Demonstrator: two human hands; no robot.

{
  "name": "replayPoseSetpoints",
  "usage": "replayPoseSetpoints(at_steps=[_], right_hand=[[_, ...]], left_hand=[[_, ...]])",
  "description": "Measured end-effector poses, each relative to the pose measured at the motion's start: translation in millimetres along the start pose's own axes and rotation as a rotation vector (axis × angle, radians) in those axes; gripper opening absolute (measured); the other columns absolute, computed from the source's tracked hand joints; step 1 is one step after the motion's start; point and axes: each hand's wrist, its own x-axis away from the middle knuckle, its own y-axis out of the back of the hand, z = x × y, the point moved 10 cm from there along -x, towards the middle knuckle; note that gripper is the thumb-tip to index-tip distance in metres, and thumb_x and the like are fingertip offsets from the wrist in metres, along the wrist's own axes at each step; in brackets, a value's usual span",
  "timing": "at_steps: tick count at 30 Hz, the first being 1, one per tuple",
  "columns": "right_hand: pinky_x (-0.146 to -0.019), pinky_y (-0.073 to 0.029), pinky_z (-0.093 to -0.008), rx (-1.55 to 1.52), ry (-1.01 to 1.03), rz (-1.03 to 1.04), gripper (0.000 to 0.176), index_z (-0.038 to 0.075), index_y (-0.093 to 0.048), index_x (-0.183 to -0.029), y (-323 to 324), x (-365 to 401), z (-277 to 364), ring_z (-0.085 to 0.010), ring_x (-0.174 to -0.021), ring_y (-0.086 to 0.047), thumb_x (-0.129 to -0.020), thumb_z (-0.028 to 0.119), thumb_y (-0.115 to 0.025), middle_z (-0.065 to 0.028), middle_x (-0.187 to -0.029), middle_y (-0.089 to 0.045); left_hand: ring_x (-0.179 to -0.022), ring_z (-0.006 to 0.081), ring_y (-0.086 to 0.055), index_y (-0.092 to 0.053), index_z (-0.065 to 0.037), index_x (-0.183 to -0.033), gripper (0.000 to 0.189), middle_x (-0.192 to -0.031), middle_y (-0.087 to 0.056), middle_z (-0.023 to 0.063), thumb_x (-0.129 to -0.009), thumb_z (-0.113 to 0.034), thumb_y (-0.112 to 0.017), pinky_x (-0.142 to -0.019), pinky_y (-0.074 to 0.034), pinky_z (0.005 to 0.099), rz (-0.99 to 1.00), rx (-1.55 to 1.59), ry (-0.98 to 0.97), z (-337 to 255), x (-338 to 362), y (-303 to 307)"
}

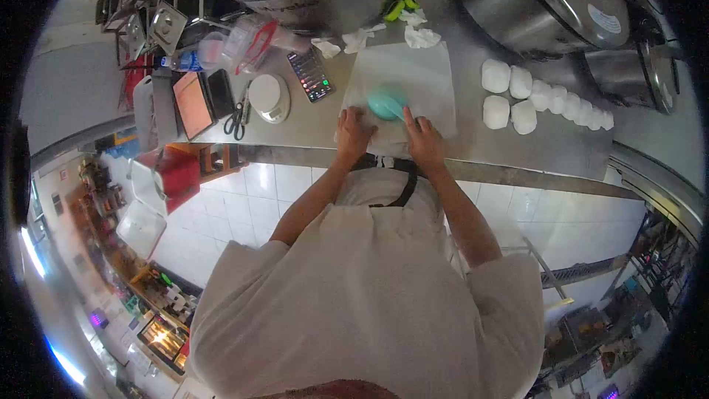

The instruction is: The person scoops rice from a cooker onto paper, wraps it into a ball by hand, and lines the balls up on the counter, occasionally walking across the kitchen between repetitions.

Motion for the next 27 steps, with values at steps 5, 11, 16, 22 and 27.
replayPoseSetpoints(at_steps=[5,11,16,22,27], right_hand=[[-0.075,-0.056,-0.0443,0.078,0.059,0.007,0.072,0.019,-0.048,-0.152,13.9,-7.0,-13.6,-0.0323,-0.088,-0.065,-0.083,0.001,-0.062,-0.0111,-0.108,-0.060],[-0.080,-0.056,-0.0429,0.176,-0.028,-0.053,0.067,0.020,-0.048,-0.152,29.9,-8.3,-52.9,-0.0312,-0.092,-0.065,-0.089,0.002,-0.059,-0.0110,-0.105,-0.061],[-0.081,-0.054,-0.0430,-0.049,-0.054,-0.064,0.061,0.019,-0.049,-0.152,33.4,-2.6,-56.8,-0.0325,-0.092,-0.064,-0.094,0.005,-0.059,-0.0124,-0.104,-0.062],[-0.082,-0.052,-0.0404,-0.286,-0.056,-0.121,0.053,0.014,-0.054,-0.148,52.3,-2.0,-57.3,-0.0332,-0.090,-0.063,-0.096,0.005,-0.060,-0.0154,-0.103,-0.064],[-0.081,-0.052,-0.0377,-0.531,0.064,-0.354,0.050,0.010,-0.056,-0.145,133.4,-65.1,1.2,-0.0332,-0.092,-0.065,-0.096,0.003,-0.061,-0.0196,-0.107,-0.064]], left_hand=[[-0.109,0.0431,-0.055,-0.049,-0.008,-0.115,0.061,-0.115,-0.055,0.0189,-0.068,-0.012,-0.088,-0.088,-0.046,0.0551,0.089,-0.121,0.154,11.9,-7.9,-13.8],[-0.114,0.0453,-0.053,-0.047,-0.008,-0.115,0.059,-0.120,-0.051,0.0203,-0.072,-0.012,-0.086,-0.090,-0.046,0.0575,0.131,-0.175,0.157,17.9,-9.3,-22.9],[-0.115,0.0458,-0.052,-0.048,-0.007,-0.117,0.057,-0.119,-0.051,0.0215,-0.074,-0.012,-0.084,-0.091,-0.045,0.0577,0.127,-0.259,0.164,15.3,-6.8,-26.8],[-0.111,0.0437,-0.057,-0.057,-0.001,-0.113,0.035,-0.116,-0.057,0.0242,-0.084,-0.018,-0.068,-0.096,-0.047,0.0528,0.043,-0.263,0.068,-6.9,7.2,-20.6],[-0.107,0.0442,-0.058,-0.059,0.004,-0.107,0.028,-0.112,-0.060,0.0258,-0.088,-0.017,-0.064,-0.094,-0.048,0.0534,0.075,-0.286,0.016,8.7,-8.4,-42.7]])
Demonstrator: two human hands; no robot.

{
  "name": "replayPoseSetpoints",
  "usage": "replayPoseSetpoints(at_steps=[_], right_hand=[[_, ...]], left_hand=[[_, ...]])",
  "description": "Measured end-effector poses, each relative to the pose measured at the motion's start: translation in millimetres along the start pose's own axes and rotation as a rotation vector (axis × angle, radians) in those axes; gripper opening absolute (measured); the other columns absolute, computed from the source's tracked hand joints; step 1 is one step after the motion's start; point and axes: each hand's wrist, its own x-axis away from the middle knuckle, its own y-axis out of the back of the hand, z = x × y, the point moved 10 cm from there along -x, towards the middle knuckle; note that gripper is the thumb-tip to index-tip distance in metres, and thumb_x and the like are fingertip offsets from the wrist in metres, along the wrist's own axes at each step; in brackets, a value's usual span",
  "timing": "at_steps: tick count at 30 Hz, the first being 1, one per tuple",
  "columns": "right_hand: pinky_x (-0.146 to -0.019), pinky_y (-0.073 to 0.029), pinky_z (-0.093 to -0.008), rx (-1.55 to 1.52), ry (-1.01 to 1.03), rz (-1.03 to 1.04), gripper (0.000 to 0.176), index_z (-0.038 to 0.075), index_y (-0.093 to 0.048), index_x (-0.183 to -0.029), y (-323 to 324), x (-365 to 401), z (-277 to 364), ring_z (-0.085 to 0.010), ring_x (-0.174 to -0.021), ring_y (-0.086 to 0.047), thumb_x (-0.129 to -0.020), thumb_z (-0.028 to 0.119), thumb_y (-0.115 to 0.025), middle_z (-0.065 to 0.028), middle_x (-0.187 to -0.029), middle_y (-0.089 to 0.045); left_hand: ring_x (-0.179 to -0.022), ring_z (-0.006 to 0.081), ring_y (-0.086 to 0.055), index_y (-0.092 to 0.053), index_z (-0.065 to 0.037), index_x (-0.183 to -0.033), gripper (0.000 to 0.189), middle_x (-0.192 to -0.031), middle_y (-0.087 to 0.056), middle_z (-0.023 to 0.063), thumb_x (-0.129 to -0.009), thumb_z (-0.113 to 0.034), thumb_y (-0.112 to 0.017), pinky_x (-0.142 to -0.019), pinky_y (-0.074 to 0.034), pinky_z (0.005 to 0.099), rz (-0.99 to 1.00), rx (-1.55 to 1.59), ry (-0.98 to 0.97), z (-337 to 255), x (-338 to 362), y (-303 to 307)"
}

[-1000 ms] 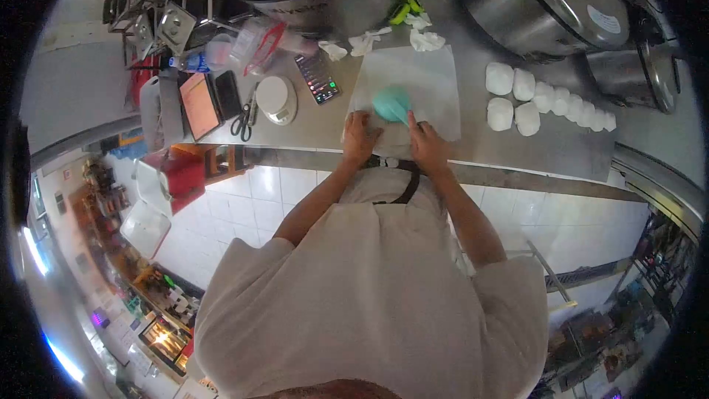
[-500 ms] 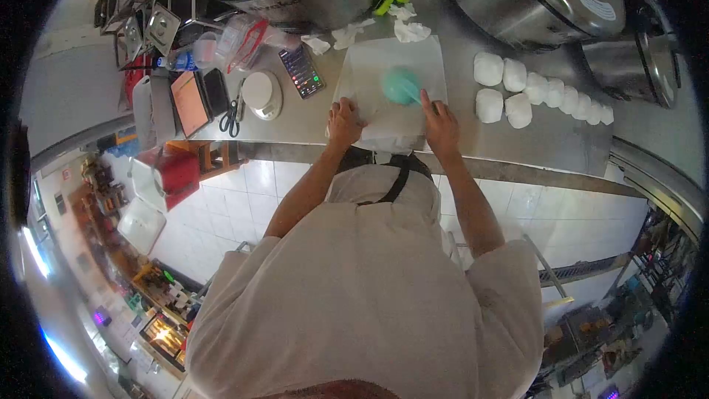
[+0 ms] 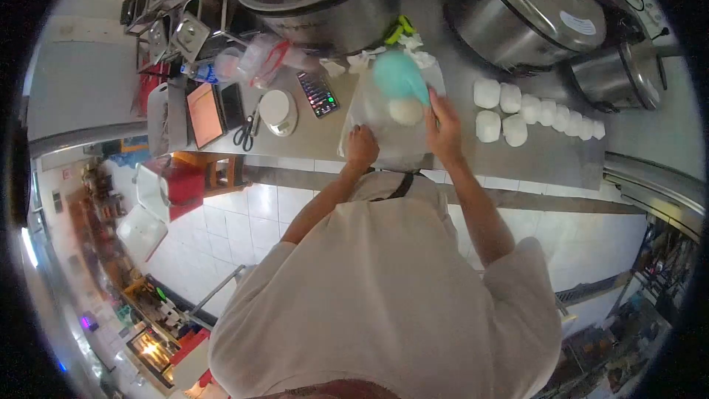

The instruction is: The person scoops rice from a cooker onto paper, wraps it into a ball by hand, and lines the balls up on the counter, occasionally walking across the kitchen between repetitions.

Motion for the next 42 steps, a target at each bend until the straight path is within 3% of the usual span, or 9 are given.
replayPoseSetpoints(at_steps=[8,14,21,26,29,32,35,38,42], right_hand=[[-0.093,-0.051,-0.0490,0.212,0.082,0.147,0.041,0.000,-0.061,-0.132,-76.7,-260.2,162.5,-0.0440,-0.113,-0.062,-0.092,0.010,-0.062,-0.0218,-0.124,-0.065],[-0.097,-0.053,-0.0416,0.097,0.313,-0.098,0.044,0.008,-0.062,-0.135,-25.8,-176.5,170.2,-0.0394,-0.116,-0.064,-0.094,0.019,-0.067,-0.0189,-0.130,-0.065],[-0.099,-0.051,-0.0402,0.412,-1.191,0.214,0.062,0.003,-0.048,-0.149,86.4,349.3,-127.9,-0.0272,-0.121,-0.063,-0.106,0.047,-0.048,-0.0185,-0.140,-0.061],[-0.100,-0.051,-0.0405,-1.025,-1.717,-0.018,0.064,0.004,-0.045,-0.152,-21.0,361.1,-8.2,-0.0264,-0.121,-0.062,-0.105,0.049,-0.049,-0.0188,-0.142,-0.059],[-0.100,-0.051,-0.0407,-1.241,-1.674,-0.010,0.066,0.005,-0.044,-0.153,7.9,282.2,19.7,-0.0259,-0.122,-0.062,-0.104,0.050,-0.050,-0.0189,-0.143,-0.058],[-0.103,-0.050,-0.0423,-0.497,-1.067,0.574,0.064,0.008,-0.044,-0.153,74.9,215.8,-11.3,-0.0262,-0.123,-0.061,-0.103,0.045,-0.057,-0.0162,-0.142,-0.060],[-0.106,-0.045,-0.0488,-0.136,-0.781,0.338,0.058,0.011,-0.054,-0.146,81.9,111.0,-4.8,-0.0324,-0.129,-0.056,-0.094,0.031,-0.071,-0.0160,-0.143,-0.058],[-0.108,-0.039,-0.0539,0.740,-0.091,0.234,0.052,0.008,-0.065,-0.131,19.8,46.9,31.9,-0.0345,-0.125,-0.054,-0.082,0.019,-0.075,-0.0142,-0.134,-0.060],[-0.104,-0.041,-0.0536,0.697,0.023,0.358,0.032,0.008,-0.069,-0.113,-31.6,42.5,-66.1,-0.0339,-0.122,-0.056,-0.082,0.016,-0.074,-0.0134,-0.128,-0.061]], left_hand=[[-0.096,0.0481,-0.062,-0.055,0.004,-0.110,0.020,-0.103,-0.062,0.0286,-0.090,-0.001,-0.054,-0.085,-0.052,0.0547,-0.042,0.394,-0.062,-26.2,15.5,26.9],[-0.101,0.0458,-0.066,-0.056,-0.005,-0.130,0.043,-0.112,-0.067,0.0265,-0.089,0.006,-0.050,-0.089,-0.054,0.0509,0.105,0.630,-0.199,-52.4,22.2,57.2],[-0.095,0.0396,-0.070,-0.070,-0.005,-0.116,0.026,-0.108,-0.073,0.0178,-0.091,-0.004,-0.062,-0.083,-0.057,0.0445,0.072,0.432,-0.416,-40.3,12.0,43.5],[-0.085,0.0281,-0.074,-0.071,0.000,-0.107,0.020,-0.093,-0.074,0.0129,-0.098,-0.017,-0.064,-0.075,-0.058,0.0366,0.033,0.648,-0.189,-22.1,-3.4,36.0],[-0.084,0.0198,-0.073,-0.069,0.003,-0.104,0.028,-0.089,-0.073,0.0090,-0.103,-0.024,-0.062,-0.073,-0.059,0.0329,0.095,0.970,0.115,10.5,-15.6,-5.6],[-0.086,0.0171,-0.071,-0.067,0.005,-0.103,0.031,-0.093,-0.070,0.0080,-0.104,-0.026,-0.061,-0.075,-0.060,0.0317,0.132,1.280,0.326,7.3,-14.0,-19.0],[-0.087,0.0197,-0.071,-0.065,0.005,-0.105,0.028,-0.100,-0.068,0.0113,-0.102,-0.022,-0.062,-0.078,-0.062,0.0325,0.132,1.345,0.407,13.2,-14.5,-26.1],[-0.082,0.0177,-0.069,-0.064,0.006,-0.104,0.027,-0.092,-0.068,0.0096,-0.100,-0.021,-0.065,-0.072,-0.060,0.0313,-0.006,1.001,0.144,-16.0,-13.7,20.0],[-0.073,0.0145,-0.065,-0.066,0.006,-0.103,0.031,-0.081,-0.068,0.0059,-0.098,-0.025,-0.069,-0.064,-0.055,0.0307,0.050,0.505,0.062,-27.6,-17.1,52.9]])
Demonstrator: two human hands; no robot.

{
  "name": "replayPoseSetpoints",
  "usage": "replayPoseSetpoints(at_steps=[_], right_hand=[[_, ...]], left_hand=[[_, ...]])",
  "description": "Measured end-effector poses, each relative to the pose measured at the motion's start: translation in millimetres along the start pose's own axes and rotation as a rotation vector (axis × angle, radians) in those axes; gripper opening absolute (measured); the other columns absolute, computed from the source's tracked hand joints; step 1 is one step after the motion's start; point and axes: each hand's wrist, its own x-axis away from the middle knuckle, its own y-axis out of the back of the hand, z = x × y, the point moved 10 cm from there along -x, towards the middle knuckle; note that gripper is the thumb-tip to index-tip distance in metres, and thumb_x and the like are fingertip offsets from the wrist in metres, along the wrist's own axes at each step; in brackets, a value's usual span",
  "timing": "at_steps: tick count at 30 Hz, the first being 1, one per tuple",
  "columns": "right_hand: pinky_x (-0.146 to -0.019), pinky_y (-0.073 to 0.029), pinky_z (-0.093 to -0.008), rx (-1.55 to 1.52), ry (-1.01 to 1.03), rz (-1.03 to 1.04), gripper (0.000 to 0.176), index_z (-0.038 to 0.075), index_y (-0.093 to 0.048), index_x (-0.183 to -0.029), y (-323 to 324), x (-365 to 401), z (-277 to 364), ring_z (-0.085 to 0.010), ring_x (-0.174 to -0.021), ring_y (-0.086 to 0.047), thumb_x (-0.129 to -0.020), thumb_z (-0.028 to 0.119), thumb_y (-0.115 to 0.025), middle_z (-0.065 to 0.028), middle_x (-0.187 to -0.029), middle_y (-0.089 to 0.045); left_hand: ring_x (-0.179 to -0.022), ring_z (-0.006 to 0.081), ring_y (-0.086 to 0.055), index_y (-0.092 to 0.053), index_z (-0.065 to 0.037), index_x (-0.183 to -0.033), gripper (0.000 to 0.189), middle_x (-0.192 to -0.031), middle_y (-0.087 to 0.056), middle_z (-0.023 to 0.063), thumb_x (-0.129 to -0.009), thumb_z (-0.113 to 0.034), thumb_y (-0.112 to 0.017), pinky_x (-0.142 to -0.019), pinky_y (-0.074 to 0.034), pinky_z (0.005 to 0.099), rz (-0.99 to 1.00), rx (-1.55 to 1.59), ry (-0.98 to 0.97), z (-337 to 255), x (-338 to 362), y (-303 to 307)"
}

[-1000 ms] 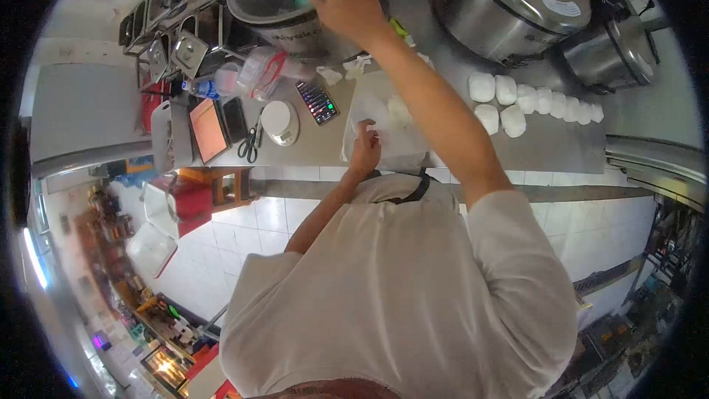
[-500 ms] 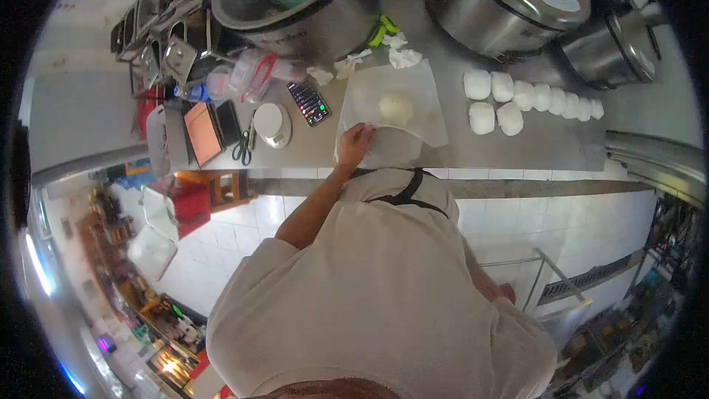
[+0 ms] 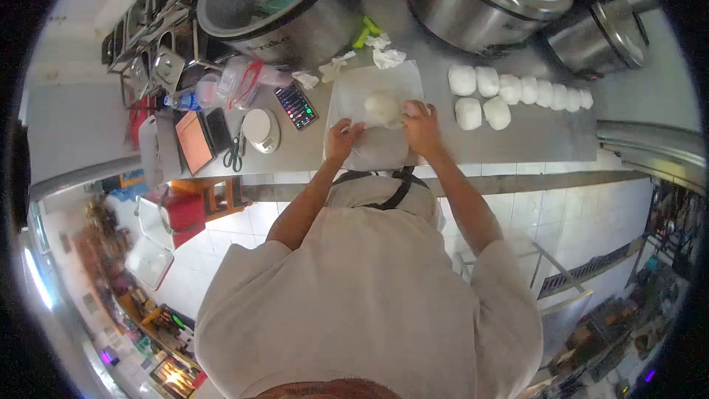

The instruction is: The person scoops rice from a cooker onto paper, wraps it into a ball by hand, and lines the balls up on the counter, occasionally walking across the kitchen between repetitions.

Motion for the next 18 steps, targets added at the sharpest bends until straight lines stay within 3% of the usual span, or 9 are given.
replayPoseSetpoints(at_steps=[2,5,8,11,14,17,18], right_hand=[[-0.105,-0.041,-0.0538,-0.216,0.037,-0.018,0.024,0.008,-0.070,-0.105,-3.7,-20.2,-12.9,-0.0345,-0.121,-0.056,-0.082,0.016,-0.073,-0.0143,-0.128,-0.059],[-0.108,-0.038,-0.0559,-0.251,-0.228,-0.342,0.019,0.007,-0.070,-0.100,38.5,-18.1,-11.3,-0.0331,-0.118,-0.057,-0.083,0.016,-0.071,-0.0132,-0.126,-0.061],[-0.111,-0.038,-0.0531,-0.241,0.133,-0.008,0.026,0.005,-0.070,-0.112,-26.9,41.2,44.7,-0.0335,-0.129,-0.054,-0.088,0.015,-0.069,-0.0166,-0.139,-0.056],[-0.118,-0.030,-0.0549,-0.089,0.138,-0.007,0.051,0.004,-0.055,-0.140,-33.1,41.5,59.6,-0.0341,-0.142,-0.043,-0.092,0.019,-0.065,-0.0192,-0.152,-0.046],[-0.122,-0.018,-0.0603,0.032,0.085,0.024,0.067,0.005,-0.037,-0.154,-37.8,25.7,60.6,-0.0333,-0.151,-0.030,-0.094,0.023,-0.061,-0.0178,-0.162,-0.034],[-0.120,-0.012,-0.0670,0.056,-0.012,-0.031,0.074,0.008,-0.036,-0.156,-41.1,17.9,57.5,-0.0321,-0.152,-0.030,-0.090,0.029,-0.064,-0.0141,-0.164,-0.032],[-0.120,-0.012,-0.0679,0.059,-0.036,-0.024,0.076,0.008,-0.035,-0.156,-45.7,16.9,55.7,-0.0330,-0.152,-0.029,-0.090,0.030,-0.065,-0.0148,-0.164,-0.030]], left_hand=[[-0.070,0.0131,-0.063,-0.068,0.005,-0.104,0.034,-0.078,-0.067,0.0047,-0.098,-0.028,-0.070,-0.062,-0.053,0.0307,0.061,-0.020,-0.007,19.6,-12.7,-7.4],[-0.070,0.0141,-0.063,-0.069,0.004,-0.102,0.035,-0.081,-0.068,0.0057,-0.098,-0.031,-0.069,-0.062,-0.054,0.0305,0.040,0.483,0.138,61.6,-22.0,-26.5],[-0.069,0.0137,-0.063,-0.069,0.004,-0.098,0.037,-0.081,-0.069,0.0058,-0.099,-0.033,-0.067,-0.061,-0.053,0.0293,0.021,0.558,0.185,50.7,-16.4,-20.3],[-0.073,0.0152,-0.064,-0.068,0.004,-0.095,0.044,-0.082,-0.069,0.0095,-0.100,-0.039,-0.065,-0.065,-0.054,0.0323,0.000,0.689,0.220,60.1,-16.8,-30.5],[-0.079,0.0188,-0.067,-0.067,0.004,-0.095,0.051,-0.086,-0.069,0.0135,-0.097,-0.047,-0.066,-0.073,-0.056,0.0375,0.034,0.426,0.225,88.4,-31.7,-26.1],[-0.082,0.0258,-0.070,-0.066,0.003,-0.089,0.059,-0.086,-0.069,0.0171,-0.091,-0.055,-0.070,-0.077,-0.055,0.0423,-0.183,0.075,0.278,78.0,-59.6,4.6],[-0.082,0.0283,-0.070,-0.066,0.003,-0.087,0.060,-0.086,-0.070,0.0178,-0.088,-0.057,-0.072,-0.076,-0.055,0.0435,-0.242,0.020,0.191,63.7,-70.9,8.2]])
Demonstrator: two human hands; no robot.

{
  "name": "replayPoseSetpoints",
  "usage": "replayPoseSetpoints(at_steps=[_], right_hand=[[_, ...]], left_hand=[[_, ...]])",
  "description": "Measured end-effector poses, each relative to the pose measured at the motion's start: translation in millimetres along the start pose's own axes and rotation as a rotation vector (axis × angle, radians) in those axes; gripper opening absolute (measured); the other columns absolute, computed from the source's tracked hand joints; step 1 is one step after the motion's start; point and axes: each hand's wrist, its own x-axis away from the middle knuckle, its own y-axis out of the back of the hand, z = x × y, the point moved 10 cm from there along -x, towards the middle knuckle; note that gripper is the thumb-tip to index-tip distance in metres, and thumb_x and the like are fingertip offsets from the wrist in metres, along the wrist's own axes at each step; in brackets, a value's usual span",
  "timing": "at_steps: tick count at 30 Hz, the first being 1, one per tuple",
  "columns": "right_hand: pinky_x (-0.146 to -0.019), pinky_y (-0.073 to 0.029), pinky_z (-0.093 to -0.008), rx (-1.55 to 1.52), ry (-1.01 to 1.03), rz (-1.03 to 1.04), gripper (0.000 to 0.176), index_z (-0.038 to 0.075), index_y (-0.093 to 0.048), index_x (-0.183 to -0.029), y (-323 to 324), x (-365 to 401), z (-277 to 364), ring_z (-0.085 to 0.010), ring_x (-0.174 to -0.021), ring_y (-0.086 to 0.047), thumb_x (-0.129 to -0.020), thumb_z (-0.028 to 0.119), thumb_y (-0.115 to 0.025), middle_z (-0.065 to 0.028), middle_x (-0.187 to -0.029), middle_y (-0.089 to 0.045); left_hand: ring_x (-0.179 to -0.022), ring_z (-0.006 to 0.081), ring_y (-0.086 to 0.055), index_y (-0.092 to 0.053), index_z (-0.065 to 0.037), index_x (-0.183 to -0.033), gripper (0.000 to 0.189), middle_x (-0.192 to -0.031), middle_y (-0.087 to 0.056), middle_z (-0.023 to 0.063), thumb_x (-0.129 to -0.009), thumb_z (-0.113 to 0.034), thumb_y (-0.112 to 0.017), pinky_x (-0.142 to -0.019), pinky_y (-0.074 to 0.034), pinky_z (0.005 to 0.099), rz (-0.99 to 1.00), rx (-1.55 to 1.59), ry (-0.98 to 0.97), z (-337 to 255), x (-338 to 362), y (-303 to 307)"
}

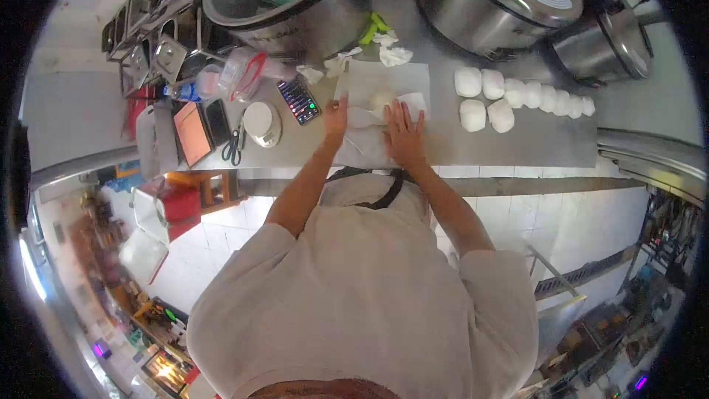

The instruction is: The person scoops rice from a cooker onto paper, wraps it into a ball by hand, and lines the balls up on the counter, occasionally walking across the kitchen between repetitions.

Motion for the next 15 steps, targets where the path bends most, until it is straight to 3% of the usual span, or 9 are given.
replayPoseSetpoints(at_steps=[2,3,6,9,11,13,15], right_hand=[[-0.118,-0.012,-0.0697,0.006,-0.039,0.025,0.079,0.009,-0.033,-0.158,-8.7,2.1,-0.7,-0.0347,-0.152,-0.026,-0.090,0.031,-0.066,-0.0162,-0.165,-0.027],[-0.118,-0.013,-0.0703,0.004,-0.049,0.013,0.079,0.010,-0.033,-0.158,-4.4,1.2,1.2,-0.0348,-0.152,-0.027,-0.089,0.031,-0.067,-0.0157,-0.165,-0.027],[-0.116,-0.014,-0.0725,-0.002,-0.013,0.025,0.080,0.011,-0.034,-0.158,3.1,5.9,13.0,-0.0348,-0.152,-0.027,-0.088,0.031,-0.068,-0.0139,-0.166,-0.027],[-0.115,-0.014,-0.0747,0.005,0.071,0.054,0.079,0.013,-0.035,-0.158,-2.2,14.1,25.8,-0.0343,-0.152,-0.028,-0.088,0.031,-0.068,-0.0107,-0.166,-0.027],[-0.114,-0.013,-0.0757,0.005,0.062,-0.011,0.079,0.014,-0.036,-0.157,0.9,11.1,24.2,-0.0338,-0.152,-0.029,-0.088,0.032,-0.068,-0.0086,-0.166,-0.028],[-0.114,-0.013,-0.0759,0.002,0.053,-0.007,0.078,0.013,-0.036,-0.157,2.6,7.8,26.6,-0.0338,-0.152,-0.029,-0.089,0.032,-0.068,-0.0082,-0.166,-0.029],[-0.114,-0.012,-0.0760,0.015,0.050,0.003,0.077,0.013,-0.036,-0.157,4.2,2.2,26.0,-0.0338,-0.152,-0.029,-0.089,0.032,-0.068,-0.0085,-0.165,-0.031]], left_hand=[[-0.082,0.0332,-0.070,-0.066,0.002,-0.085,0.063,-0.086,-0.071,0.0192,-0.082,-0.060,-0.077,-0.073,-0.054,0.0459,-0.130,-0.069,-0.173,-27.5,-8.6,2.0],[-0.087,0.0368,-0.069,-0.066,-0.001,-0.092,0.065,-0.091,-0.072,0.0197,-0.074,-0.062,-0.081,-0.075,-0.053,0.0471,0.062,-0.165,-0.164,-31.2,-16.5,-12.3],[-0.092,0.0371,-0.069,-0.067,-0.005,-0.100,0.061,-0.099,-0.073,0.0177,-0.073,-0.058,-0.082,-0.080,-0.054,0.0454,0.445,-0.314,-0.382,-25.6,-43.7,-50.1],[-0.096,0.0365,-0.069,-0.068,-0.006,-0.098,0.049,-0.099,-0.073,0.0161,-0.076,-0.047,-0.080,-0.084,-0.054,0.0438,0.726,-0.462,-0.480,-46.1,-36.5,-58.0],[-0.096,0.0368,-0.068,-0.068,-0.005,-0.094,0.040,-0.098,-0.072,0.0165,-0.076,-0.039,-0.078,-0.084,-0.053,0.0441,0.440,-0.218,-0.553,-94.3,-37.2,-51.8],[-0.098,0.0371,-0.067,-0.069,-0.005,-0.094,0.033,-0.098,-0.072,0.0173,-0.077,-0.032,-0.076,-0.086,-0.053,0.0453,0.320,-0.119,-0.665,-108.6,-47.0,-54.7],[-0.101,0.0375,-0.066,-0.071,-0.005,-0.098,0.031,-0.100,-0.072,0.0183,-0.078,-0.028,-0.074,-0.089,-0.052,0.0471,0.358,-0.168,-0.834,-116.9,-73.2,-75.3]])
